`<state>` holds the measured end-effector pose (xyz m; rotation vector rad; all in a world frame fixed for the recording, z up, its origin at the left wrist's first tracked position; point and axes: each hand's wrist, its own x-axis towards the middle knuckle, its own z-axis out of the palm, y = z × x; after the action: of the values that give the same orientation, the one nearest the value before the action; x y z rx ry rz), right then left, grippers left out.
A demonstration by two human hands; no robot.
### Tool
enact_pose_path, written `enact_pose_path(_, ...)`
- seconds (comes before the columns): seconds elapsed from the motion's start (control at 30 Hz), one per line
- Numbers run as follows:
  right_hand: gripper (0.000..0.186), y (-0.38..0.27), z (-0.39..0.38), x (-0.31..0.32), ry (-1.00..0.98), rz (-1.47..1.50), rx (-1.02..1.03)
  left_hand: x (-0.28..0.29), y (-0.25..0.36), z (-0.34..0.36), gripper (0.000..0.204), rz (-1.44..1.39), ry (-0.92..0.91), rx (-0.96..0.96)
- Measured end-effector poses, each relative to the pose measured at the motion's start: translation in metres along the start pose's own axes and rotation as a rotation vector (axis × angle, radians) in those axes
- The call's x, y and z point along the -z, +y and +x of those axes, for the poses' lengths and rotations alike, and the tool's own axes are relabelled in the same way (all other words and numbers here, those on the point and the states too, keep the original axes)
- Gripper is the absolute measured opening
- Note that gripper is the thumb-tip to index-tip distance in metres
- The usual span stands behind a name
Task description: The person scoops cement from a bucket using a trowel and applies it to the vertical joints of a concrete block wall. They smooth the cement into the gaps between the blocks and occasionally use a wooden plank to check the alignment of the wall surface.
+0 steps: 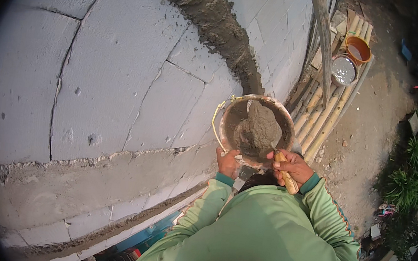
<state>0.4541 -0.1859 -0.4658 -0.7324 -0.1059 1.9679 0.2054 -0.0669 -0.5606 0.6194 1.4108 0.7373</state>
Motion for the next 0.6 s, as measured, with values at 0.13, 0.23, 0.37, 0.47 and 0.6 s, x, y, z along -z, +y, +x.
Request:
enact_pose_path(0.13, 0.036, -0.038, -0.018, -0.053, 0.016, 0.314, 0.356, 0.007, 0.006, 0.004, 0.059, 0.190, 0.099, 0.198)
enact_pose_path(0.23, 0.043, -0.078, -0.021, -0.099, -0.043, 0.387, 0.759, 0.046, -0.019, 0.010, 0.080, 0.036, 0.250, 0.138)
enact_pose_path(0.37, 0.049, -0.132, -0.023, -0.153, -0.021, 0.284, 1.383, 0.077, -0.041, 0.014, 0.068, 0.175, 0.365, 0.115)
enact_pose_path(0.47, 0.054, -0.168, -0.026, -0.190, -0.006, 0.220, 1.751, 0.102, -0.059, 0.022, 0.071, 0.064, 0.411, 0.033)
enact_pose_path(0.6, 0.057, -0.210, -0.008, -0.214, 0.076, 0.200, 2.134, 0.119, -0.087, 0.027, 0.074, -0.028, 0.484, 0.033)
